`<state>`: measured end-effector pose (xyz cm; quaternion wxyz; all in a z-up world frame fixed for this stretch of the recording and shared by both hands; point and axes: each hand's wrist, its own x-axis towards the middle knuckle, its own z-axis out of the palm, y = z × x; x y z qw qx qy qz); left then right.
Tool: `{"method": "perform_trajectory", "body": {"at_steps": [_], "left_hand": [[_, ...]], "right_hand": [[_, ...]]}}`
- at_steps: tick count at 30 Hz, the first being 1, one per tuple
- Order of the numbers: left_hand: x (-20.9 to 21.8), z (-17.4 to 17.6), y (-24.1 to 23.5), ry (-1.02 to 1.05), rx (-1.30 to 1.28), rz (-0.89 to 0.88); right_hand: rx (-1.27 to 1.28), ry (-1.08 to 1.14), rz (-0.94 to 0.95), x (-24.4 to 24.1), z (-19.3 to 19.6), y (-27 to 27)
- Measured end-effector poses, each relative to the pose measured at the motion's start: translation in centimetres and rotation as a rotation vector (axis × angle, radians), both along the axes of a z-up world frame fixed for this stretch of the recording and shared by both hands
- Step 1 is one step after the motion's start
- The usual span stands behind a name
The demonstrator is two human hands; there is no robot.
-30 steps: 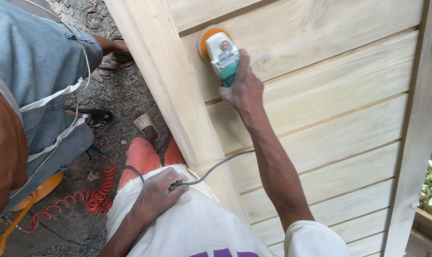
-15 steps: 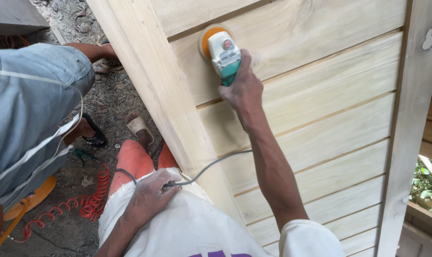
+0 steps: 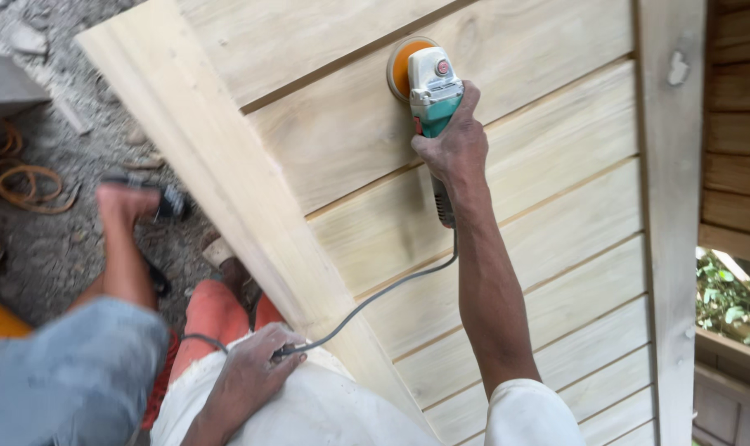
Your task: The person uses an electric orbital sander to smooth the surface of a large wooden door or panel. They systematically move the sander across the flat panels and along the frame edges, occasionally using their left hand to steady the wood or guide the tool.
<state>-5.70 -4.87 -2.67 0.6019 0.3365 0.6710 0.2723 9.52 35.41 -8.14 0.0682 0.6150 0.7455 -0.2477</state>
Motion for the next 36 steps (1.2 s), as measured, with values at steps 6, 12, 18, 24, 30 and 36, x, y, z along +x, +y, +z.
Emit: {"method": "perform_trajectory", "body": {"at_steps": [6, 12, 18, 24, 30, 36], "left_hand": [[1.7, -2.6, -1.0, 0.003, 0.011, -0.089], [3.4, -5.5, -2.2, -0.045, 0.147, -0.102], [5.0, -8.1, -4.1, -0.044, 0.088, -0.174], [3.5, -12.2, -8.6, -0.007, -0.105, -0.286], [4.1, -14.4, -10.0, -0.012, 0.142, -0.023], [4.0, -13.8, -10.1, 0.016, 0.207, 0.034]], "right_hand": [[0.081, -0.003, -0.076, 3.7, -0.3, 5.0], [0.179, 0.065, -0.116, 7.4, -0.3, 11.2], [0.172, 0.095, -0.222, 9.4, -0.3, 16.4], [0.216, 0.126, -0.294, 12.0, -1.1, 20.9], [0.241, 0.096, -0.388, 12.6, -1.6, 23.9], [0.268, 0.072, -0.366, 12.6, -2.3, 25.1]]}}
